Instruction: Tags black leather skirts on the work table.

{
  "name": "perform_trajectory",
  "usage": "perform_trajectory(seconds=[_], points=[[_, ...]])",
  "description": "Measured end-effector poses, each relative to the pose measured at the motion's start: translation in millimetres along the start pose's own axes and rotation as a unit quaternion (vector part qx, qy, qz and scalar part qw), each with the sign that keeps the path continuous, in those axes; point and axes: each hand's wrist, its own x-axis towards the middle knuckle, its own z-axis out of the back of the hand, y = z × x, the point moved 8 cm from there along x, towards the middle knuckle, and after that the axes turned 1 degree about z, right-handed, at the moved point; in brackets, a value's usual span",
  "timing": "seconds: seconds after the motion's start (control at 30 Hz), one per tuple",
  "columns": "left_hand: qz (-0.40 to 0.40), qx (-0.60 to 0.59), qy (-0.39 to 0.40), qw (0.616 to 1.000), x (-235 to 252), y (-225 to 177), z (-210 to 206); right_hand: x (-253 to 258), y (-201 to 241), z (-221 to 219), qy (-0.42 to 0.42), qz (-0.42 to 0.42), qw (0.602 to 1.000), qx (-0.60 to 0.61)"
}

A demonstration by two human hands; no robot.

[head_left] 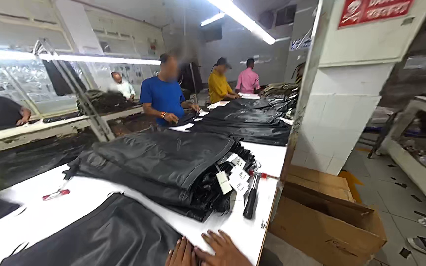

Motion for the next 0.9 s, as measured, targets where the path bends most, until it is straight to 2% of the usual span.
perform_trajectory(seconds=[0.13, 0.2, 0.33, 0.47, 0.53, 0.67, 0.7, 0.8, 0.83, 0.9], points=[[0.002, 0.033, -0.025, 0.999, -9.9, 5.3, -4.5, 0.4, -2.2, -2.1, -0.007, 0.016, 1.000, -0.010], [0.021, 0.031, 0.005, 0.999, -8.3, 5.1, -6.4, -0.2, -2.7, 1.1, 0.001, 0.012, 1.000, 0.001], [0.053, 0.031, 0.091, 0.994, -5.9, 5.4, -12.0, -7.7, -5.2, 9.1, -0.058, 0.030, 0.998, -0.018], [0.068, 0.025, 0.117, 0.991, -4.3, 4.5, -12.7, -16.8, -0.6, 14.4, -0.043, 0.029, 0.996, -0.075], [0.073, 0.024, 0.116, 0.990, -5.6, 5.3, -11.0, -21.9, 2.4, 14.5, -0.021, 0.031, 0.996, -0.076], [0.054, 0.027, 0.047, 0.997, -7.9, 5.8, -6.7, -26.1, -6.0, 30.2, 0.024, 0.029, 0.999, 0.032], [0.046, 0.031, 0.029, 0.998, -7.8, 5.3, -6.5, -25.3, -15.4, 43.7, -0.002, 0.005, 0.999, 0.047], [0.038, 0.038, 0.017, 0.998, -6.9, 7.0, -5.0, -18.0, -68.2, 100.1, -0.187, -0.136, 0.972, -0.045], [0.039, 0.038, 0.015, 0.998, -7.1, 7.3, -4.8, -16.0, -92.5, 115.0, -0.213, -0.202, 0.953, -0.069], [0.041, 0.035, 0.009, 0.999, -6.8, 6.1, -4.3, -14.6, -143.7, 128.7, -0.193, -0.328, 0.922, -0.066]])
